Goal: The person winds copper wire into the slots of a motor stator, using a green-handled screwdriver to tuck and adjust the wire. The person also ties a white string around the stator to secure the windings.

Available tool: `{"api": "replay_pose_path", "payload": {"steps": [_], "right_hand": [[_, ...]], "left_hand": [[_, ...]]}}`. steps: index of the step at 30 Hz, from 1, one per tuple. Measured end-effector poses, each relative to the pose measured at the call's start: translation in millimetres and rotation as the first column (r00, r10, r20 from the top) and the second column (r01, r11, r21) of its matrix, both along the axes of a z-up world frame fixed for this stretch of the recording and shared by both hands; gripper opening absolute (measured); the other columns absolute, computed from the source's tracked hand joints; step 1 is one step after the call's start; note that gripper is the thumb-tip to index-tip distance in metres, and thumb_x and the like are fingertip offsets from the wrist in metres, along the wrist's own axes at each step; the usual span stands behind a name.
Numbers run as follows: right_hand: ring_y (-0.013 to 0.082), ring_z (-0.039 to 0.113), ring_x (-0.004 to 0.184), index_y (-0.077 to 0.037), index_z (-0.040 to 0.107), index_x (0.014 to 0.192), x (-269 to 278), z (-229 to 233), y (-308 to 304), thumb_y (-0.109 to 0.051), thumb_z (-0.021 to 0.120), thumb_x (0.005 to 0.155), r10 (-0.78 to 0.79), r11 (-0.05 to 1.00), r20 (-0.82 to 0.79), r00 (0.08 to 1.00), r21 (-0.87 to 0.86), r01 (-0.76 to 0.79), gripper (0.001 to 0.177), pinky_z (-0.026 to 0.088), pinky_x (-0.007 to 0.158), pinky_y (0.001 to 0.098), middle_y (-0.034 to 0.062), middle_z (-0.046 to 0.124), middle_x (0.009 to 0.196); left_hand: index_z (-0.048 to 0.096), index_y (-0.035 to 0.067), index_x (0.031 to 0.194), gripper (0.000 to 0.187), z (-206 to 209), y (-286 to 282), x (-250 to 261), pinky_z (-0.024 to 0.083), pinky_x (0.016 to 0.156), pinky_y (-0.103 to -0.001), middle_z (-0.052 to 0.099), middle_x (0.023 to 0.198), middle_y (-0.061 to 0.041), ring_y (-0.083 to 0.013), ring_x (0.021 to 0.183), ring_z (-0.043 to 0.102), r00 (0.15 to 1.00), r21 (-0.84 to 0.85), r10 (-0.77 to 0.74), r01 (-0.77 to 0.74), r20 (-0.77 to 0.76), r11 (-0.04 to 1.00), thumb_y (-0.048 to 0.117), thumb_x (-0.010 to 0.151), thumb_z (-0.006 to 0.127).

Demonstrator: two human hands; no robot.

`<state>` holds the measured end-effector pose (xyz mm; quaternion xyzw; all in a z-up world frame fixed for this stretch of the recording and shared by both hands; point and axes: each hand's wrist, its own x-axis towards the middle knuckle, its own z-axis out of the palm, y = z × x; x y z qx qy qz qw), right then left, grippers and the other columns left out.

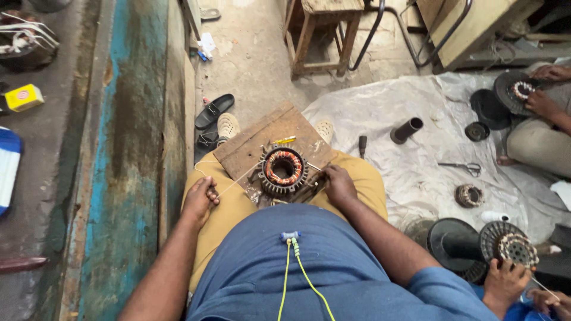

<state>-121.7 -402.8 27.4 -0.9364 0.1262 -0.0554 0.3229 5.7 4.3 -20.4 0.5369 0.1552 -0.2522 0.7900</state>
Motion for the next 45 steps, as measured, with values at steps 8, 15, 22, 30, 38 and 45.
{"api": "replay_pose_path", "payload": {"steps": [8,15,22,30,38,45], "right_hand": [[0.0352,0.062,0.116,-0.010,0.076,0.110,-0.1,0.1,5.0,-0.012,0.062,0.089,0.145,0.980,-0.076,0.987,-0.123,-0.154,0.026,0.049,0.100,0.0429,0.0127,0.068,0.123],[0.0341,0.063,0.115,-0.012,0.078,0.106,1.1,4.1,8.4,-0.012,0.063,0.089,0.112,0.991,-0.162,0.980,-0.055,-0.123,0.024,0.050,0.099,0.0419,0.0129,0.067,0.124],[0.0321,0.066,0.112,-0.009,0.077,0.104,1.8,3.6,6.5,-0.013,0.067,0.085,0.086,0.996,-0.170,0.982,-0.015,-0.090,0.022,0.053,0.098,0.0398,0.0111,0.068,0.123],[0.0313,0.064,0.114,-0.007,0.074,0.108,2.9,-2.1,2.2,-0.015,0.072,0.082,0.088,0.996,-0.188,0.978,0.040,-0.082,0.027,0.052,0.098,0.0385,0.0095,0.065,0.127],[0.0302,0.066,0.112,-0.008,0.076,0.105,3.0,-2.3,-0.6,-0.013,0.071,0.081,0.123,0.992,-0.169,0.978,0.061,-0.114,0.025,0.052,0.099,0.0370,0.0099,0.068,0.120],[0.0276,0.069,0.105,-0.010,0.076,0.107,3.3,2.5,2.1,-0.016,0.069,0.085,0.076,0.995,-0.254,0.964,0.086,-0.056,0.024,0.055,0.094,0.0355,0.0076,0.068,0.118]], "left_hand": [[0.057,0.009,0.088,0.025,3.5,-2.1,1.1,0.047,0.057,-0.028,0.045,0.062,0.002,-0.0105,0.057,0.048,0.999,0.021,0.014,-0.013,-0.048,1.000,0.028,0.104,0.057],[0.056,0.007,0.089,0.026,4.6,-4.5,1.2,0.047,0.056,-0.029,0.044,0.062,0.002,-0.0109,0.056,0.047,0.999,0.052,0.009,-0.007,-0.044,0.999,0.029,0.104,0.054],[0.056,0.005,0.091,0.028,2.5,-8.9,5.7,0.040,0.050,-0.029,0.040,0.062,0.002,-0.0106,0.053,0.042,0.999,0.114,0.000,0.005,-0.037,0.993,0.029,0.105,0.051],[0.056,0.005,0.090,0.028,3.6,-10.9,7.3,0.039,0.049,-0.029,0.039,0.062,0.002,-0.0107,0.053,0.041,0.999,0.086,0.017,-0.012,-0.049,0.996,0.028,0.105,0.051],[0.057,0.006,0.090,0.026,5.8,-12.1,13.4,0.040,0.050,-0.028,0.039,0.063,0.002,-0.0100,0.053,0.041,0.992,0.104,-0.025,0.037,-0.123,0.994,0.028,0.103,0.055],[0.058,0.008,0.091,0.027,9.5,-13.2,17.8,0.041,0.050,-0.028,0.041,0.064,0.003,-0.0102,0.053,0.041,0.987,0.174,-0.084,0.108,-0.140,0.979,0.032,0.103,0.054]]}}
